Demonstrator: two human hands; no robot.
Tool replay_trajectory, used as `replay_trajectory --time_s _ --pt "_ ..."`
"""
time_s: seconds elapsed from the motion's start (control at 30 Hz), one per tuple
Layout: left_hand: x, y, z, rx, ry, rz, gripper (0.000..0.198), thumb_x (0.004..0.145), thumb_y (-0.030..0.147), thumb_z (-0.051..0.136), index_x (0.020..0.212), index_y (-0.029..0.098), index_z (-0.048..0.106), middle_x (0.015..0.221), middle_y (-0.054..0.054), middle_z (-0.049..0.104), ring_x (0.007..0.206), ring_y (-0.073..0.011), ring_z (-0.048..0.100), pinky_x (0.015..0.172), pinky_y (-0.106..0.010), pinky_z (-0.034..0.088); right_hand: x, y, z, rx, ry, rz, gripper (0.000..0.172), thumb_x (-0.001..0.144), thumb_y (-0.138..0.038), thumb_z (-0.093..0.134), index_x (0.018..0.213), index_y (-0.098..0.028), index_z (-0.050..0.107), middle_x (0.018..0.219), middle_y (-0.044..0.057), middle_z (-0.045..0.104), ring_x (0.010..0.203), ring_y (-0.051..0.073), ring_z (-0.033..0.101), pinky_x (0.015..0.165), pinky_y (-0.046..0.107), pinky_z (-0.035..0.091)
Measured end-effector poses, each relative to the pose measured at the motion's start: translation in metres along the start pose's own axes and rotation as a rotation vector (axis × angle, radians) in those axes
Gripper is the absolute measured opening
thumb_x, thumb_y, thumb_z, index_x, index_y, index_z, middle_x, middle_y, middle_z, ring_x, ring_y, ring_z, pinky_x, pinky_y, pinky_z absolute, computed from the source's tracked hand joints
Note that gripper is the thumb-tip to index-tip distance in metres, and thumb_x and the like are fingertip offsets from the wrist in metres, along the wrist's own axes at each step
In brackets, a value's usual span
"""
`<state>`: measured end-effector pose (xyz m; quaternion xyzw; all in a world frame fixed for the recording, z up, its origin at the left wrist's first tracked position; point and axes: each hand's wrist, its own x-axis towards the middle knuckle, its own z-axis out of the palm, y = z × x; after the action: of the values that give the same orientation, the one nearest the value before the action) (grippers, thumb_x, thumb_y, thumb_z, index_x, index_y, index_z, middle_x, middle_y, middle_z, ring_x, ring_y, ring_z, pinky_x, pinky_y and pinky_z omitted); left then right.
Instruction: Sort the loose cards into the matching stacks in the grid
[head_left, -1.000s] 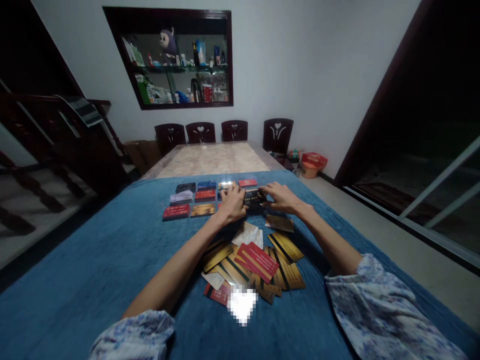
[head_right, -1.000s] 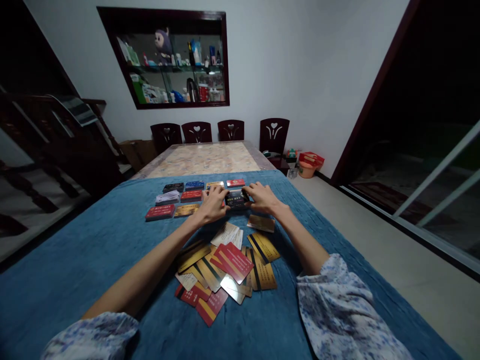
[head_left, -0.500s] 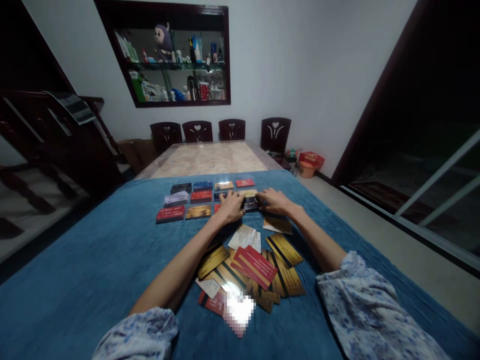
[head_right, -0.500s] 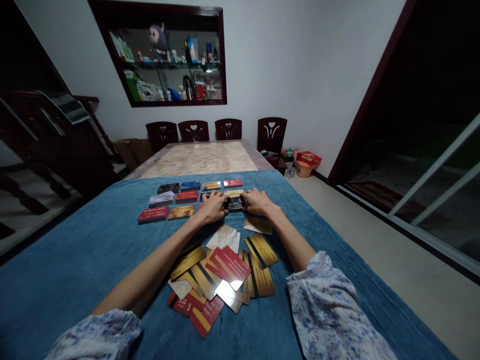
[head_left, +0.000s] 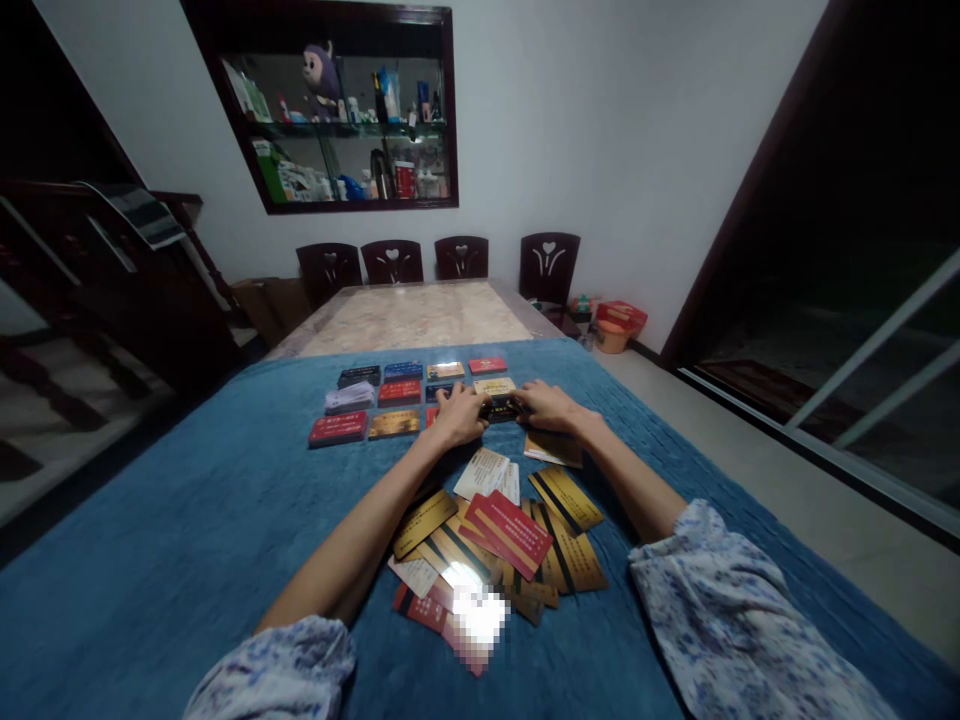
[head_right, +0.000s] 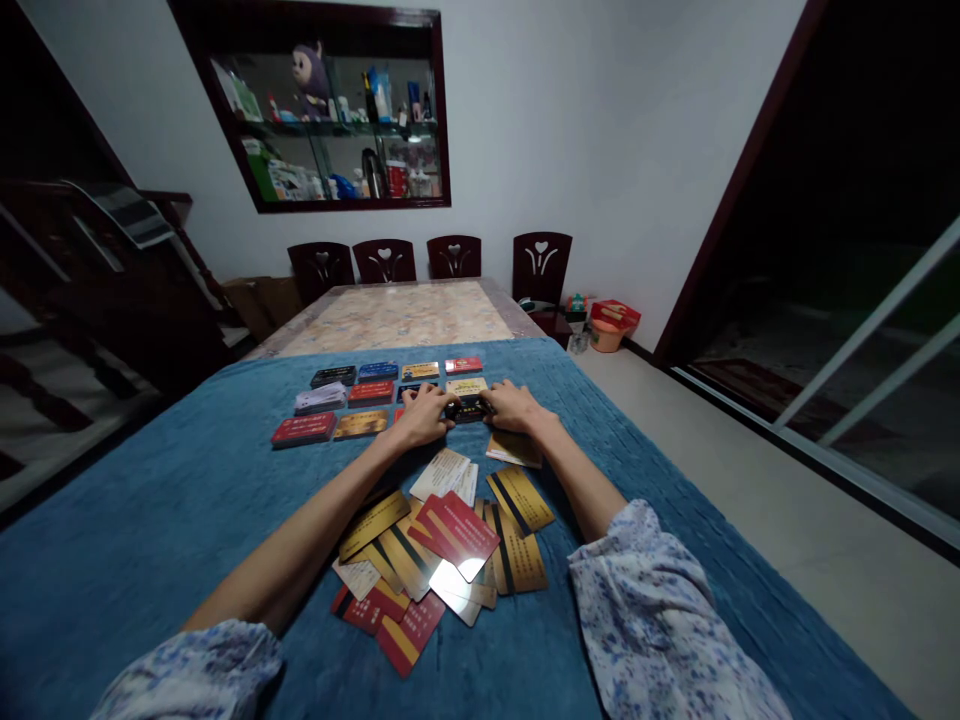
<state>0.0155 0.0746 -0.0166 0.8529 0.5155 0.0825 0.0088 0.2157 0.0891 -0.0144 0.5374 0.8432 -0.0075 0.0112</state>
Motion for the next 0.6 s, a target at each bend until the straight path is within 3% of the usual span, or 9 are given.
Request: replay_trajectory --time_s 0.6 --pt "0.0031 -0.0061 0.0022 -0.029 -0.017 -0.005 0.033 0.082 0.029 0.064 0.115 0.027 0.067 0.120 -0.011 0.066 0.122 -0.0347 0.044 0.097 -0.055 0.033 -0.0044 -0.0049 -0.0049 -0.029 0.021 0.000 0.039 0.088 -0.029 0.061 0.126 -0.024 0.064 0.121 0.012 0.065 0.116 0.028 0.056 0.083 0.033 0.046"
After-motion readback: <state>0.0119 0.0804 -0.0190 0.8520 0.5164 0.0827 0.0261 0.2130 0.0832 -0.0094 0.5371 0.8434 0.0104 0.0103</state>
